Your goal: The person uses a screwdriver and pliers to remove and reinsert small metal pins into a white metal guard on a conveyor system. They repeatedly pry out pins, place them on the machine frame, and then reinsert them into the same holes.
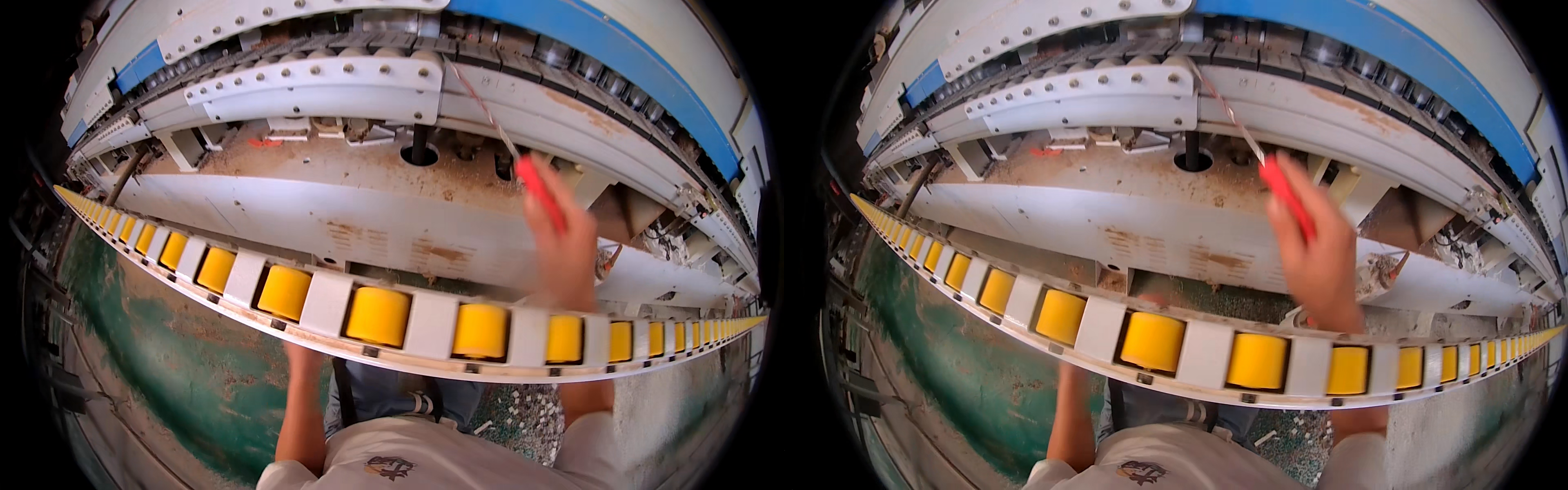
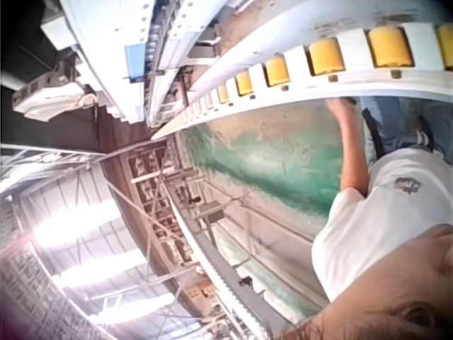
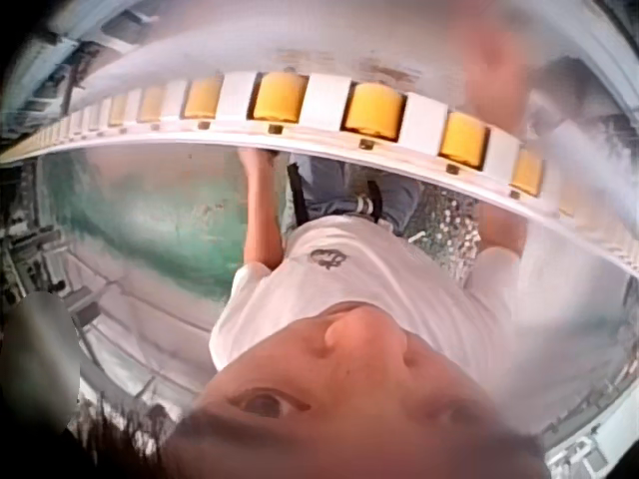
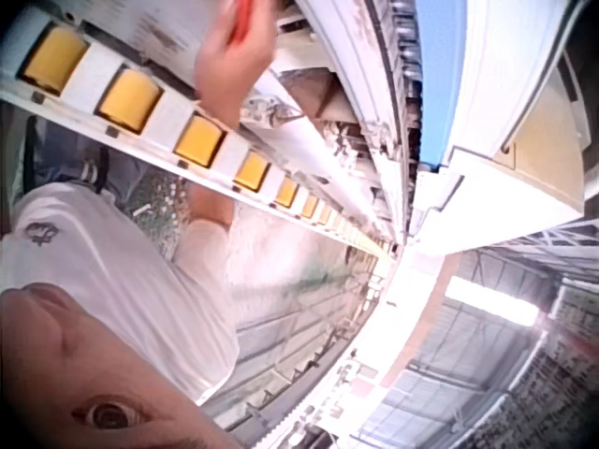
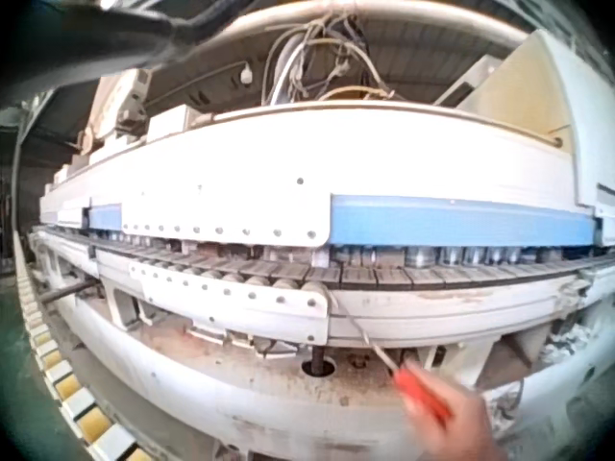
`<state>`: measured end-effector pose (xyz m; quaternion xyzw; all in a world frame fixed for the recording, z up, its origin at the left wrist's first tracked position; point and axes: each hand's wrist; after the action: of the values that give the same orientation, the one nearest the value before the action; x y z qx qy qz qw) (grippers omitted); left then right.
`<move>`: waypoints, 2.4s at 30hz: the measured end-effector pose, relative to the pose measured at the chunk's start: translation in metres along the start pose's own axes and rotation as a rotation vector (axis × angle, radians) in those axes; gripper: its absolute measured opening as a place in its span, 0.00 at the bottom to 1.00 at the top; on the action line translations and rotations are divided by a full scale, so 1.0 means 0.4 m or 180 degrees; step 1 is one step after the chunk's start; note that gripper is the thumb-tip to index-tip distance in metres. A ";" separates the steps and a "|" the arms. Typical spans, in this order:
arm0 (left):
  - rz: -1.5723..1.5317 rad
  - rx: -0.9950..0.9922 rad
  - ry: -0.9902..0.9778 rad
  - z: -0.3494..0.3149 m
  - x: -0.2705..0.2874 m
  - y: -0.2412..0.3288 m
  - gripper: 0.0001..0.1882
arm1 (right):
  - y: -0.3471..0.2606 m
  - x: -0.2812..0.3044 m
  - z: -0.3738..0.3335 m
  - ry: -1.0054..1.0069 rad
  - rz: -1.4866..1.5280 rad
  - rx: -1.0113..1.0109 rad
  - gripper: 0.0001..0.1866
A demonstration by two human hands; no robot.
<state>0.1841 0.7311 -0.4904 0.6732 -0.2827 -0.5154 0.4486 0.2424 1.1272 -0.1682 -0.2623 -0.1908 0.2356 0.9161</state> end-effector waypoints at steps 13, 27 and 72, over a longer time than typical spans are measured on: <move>0.2218 0.0384 -0.2329 -0.052 -0.355 0.094 0.25 | -0.098 -0.255 0.276 0.0214 -0.1012 0.0409 0.17; 0.2311 -0.0069 -0.2410 0.039 -0.454 0.103 0.18 | -0.012 -0.315 0.292 0.0504 -0.0886 0.0848 0.15; 0.1594 -0.0643 -0.3143 0.105 -0.592 0.171 0.18 | -0.057 -0.334 0.364 0.0378 -0.1396 0.1215 0.14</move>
<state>0.0769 0.8876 -0.3276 0.2181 -0.5596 -0.6717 0.4338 0.0722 1.0959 -0.0705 -0.0511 -0.1413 0.0478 0.9875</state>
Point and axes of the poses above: each hand's wrist, its own z-axis towards the middle knuckle, its own x-axis out of the back of the hand, y = z × x, and after that the axes turned 14 degrees about y, right-handed
